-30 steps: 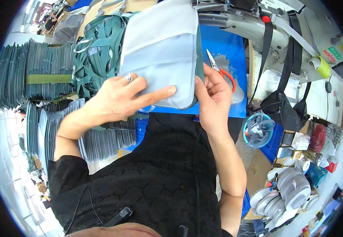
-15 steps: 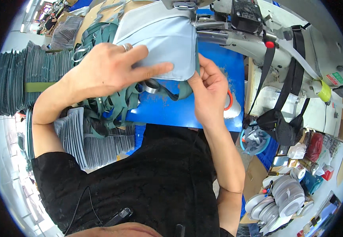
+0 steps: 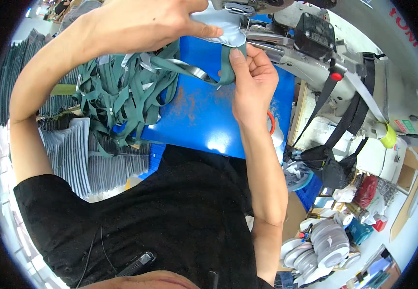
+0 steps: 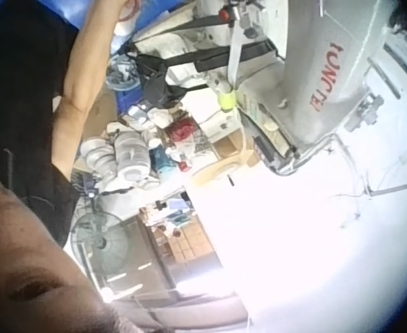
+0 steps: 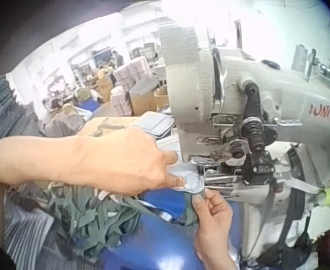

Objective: The recorder is assembling fabric bags by aligning pieces and trimming excess material with scissors at a sewing workstation.

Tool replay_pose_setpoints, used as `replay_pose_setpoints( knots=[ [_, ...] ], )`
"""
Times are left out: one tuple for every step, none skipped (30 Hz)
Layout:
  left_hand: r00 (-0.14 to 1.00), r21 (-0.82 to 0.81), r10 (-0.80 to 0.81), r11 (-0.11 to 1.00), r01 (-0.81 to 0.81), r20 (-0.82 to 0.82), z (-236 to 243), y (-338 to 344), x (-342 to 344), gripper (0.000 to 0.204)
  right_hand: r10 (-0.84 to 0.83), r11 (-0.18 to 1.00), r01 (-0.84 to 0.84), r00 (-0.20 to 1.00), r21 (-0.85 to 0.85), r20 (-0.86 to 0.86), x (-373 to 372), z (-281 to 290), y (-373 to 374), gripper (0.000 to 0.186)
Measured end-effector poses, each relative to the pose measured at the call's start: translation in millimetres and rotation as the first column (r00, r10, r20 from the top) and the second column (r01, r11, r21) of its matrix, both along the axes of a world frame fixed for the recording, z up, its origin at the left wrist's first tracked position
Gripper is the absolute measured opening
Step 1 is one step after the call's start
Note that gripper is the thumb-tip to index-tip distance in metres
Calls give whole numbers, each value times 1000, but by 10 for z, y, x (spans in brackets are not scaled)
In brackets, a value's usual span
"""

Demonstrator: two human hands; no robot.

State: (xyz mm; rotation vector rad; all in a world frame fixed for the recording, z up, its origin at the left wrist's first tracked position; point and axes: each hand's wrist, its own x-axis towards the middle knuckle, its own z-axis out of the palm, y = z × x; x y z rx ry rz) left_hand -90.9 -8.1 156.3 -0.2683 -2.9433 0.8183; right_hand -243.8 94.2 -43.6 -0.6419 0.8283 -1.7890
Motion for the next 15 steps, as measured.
replay_pose_setpoints(
  knots=[
    [998,13,43,999,-44,48,-13,-11,7,34,-23,1000,23,1000,2,4,13,-9,-19,21],
    [915,117,284,937,-328,285,-76,-67,-80,32,-11,1000,11,1000,8,-4,10,-22,-44,21],
    [915,121,286,936,-330,284,-58,-35,-98,32,-18,1000,18,1000,-5,-10,1,-29,-48,20],
    [921,110,282,941,-320,270,-16,7,-112,31,-26,1000,26,1000,-18,-16,-5,-34,-42,20],
    [926,99,278,945,-311,257,5,39,-120,30,-24,1000,24,1000,-14,-16,-2,-32,-26,20],
    [925,102,280,944,-314,256,-40,25,-111,30,-34,999,33,999,-12,-13,6,-29,-34,20],
    [923,113,287,940,-323,256,-109,8,-98,30,-43,999,43,999,-10,-8,11,-26,-41,20],
    [921,123,294,935,-333,257,-151,-4,-87,29,-40,999,40,999,-8,-8,14,-28,-50,20],
    [920,125,294,934,-334,259,-153,33,-100,29,-47,999,47,999,-14,-13,14,-38,-51,20],
    [897,115,346,914,-388,275,-162,85,-112,28,-53,998,53,998,-21,-17,16,-46,-50,19],
    [871,104,396,892,-440,291,-165,140,-129,27,-52,998,52,999,-18,-14,20,-49,-47,19],
    [867,106,402,888,-447,293,-208,200,-120,27,-46,999,46,999,-7,-16,34,-45,-37,19],
    [868,106,412,885,-454,278,-295,250,-137,26,-49,999,49,999,3,-18,28,-41,-35,18],
    [868,105,421,882,-459,263,-383,309,-152,25,-50,999,50,999,-6,-9,32,-55,-34,17],
    [867,102,421,882,-460,266,-462,378,-164,25,-50,999,50,999,-7,-5,37,-46,-38,17]
  ],
)
